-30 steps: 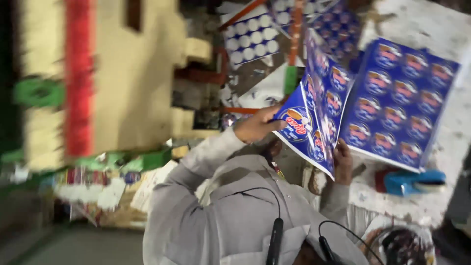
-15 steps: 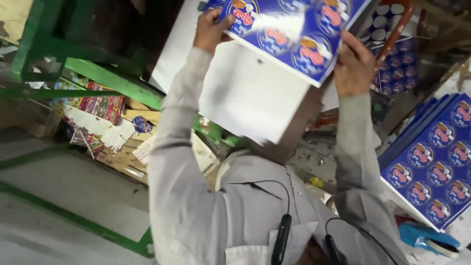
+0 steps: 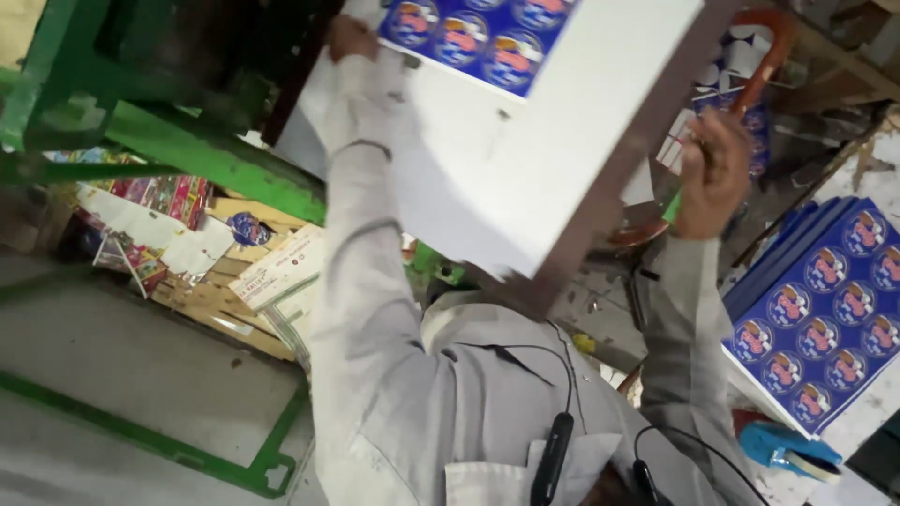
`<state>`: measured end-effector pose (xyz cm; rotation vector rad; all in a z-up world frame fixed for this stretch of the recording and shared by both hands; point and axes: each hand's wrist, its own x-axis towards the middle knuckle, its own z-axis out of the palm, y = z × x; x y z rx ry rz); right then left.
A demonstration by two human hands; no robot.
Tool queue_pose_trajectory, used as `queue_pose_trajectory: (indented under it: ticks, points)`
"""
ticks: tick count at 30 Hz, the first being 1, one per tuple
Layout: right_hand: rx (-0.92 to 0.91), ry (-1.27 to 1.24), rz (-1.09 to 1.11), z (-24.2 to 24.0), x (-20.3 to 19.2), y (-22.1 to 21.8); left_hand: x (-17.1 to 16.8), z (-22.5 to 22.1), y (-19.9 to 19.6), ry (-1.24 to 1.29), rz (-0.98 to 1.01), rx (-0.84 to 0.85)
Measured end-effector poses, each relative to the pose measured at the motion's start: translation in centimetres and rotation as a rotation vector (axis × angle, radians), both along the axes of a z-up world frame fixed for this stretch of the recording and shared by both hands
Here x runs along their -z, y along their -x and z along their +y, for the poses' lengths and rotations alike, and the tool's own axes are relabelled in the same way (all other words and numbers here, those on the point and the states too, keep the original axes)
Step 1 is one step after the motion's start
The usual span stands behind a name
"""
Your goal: Feeding sheets of printed labels into a machine for processing.
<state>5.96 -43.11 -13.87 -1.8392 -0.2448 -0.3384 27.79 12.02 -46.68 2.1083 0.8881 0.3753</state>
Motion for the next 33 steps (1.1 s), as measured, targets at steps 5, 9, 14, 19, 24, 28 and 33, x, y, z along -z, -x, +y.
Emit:
queue_pose_trajectory:
  ticks: [5,9,14,19,24,28,33]
  points:
    - [0.333,0.529,0.152,-15.9,6.2,9.9,-12.2,7.9,5.3,-0.142,-0.472,0.54]
    - [0.867,1.167,0.31,-25.9,15.1,23.3,-42.1,-2.0,21.3,0.445,-0.433,0.628]
    - [0.881,1.095,0.555,-26.6,17.6,27.8,-48.6,-9.6,28.7,0.269,-0.834,0.785]
    - [0.815,0.946,0.533,-28.6,16.1,29.0,-38.8,-18.1,25.1,0.648,-0.242,0.858]
    - [0.81,0.806,0.415,-28.1,12.8,28.6,-23.7,-34.4,25.2,1.181,0.016,0.975]
    - [0.805,0.845,0.581,-28.4,14.1,28.5,-15.3,-48.2,31.0,1.358,0.403,1.218]
    - [0.752,0.881,0.696,-28.3,13.1,29.3,-19.1,-59.1,36.1,1.292,0.759,1.413]
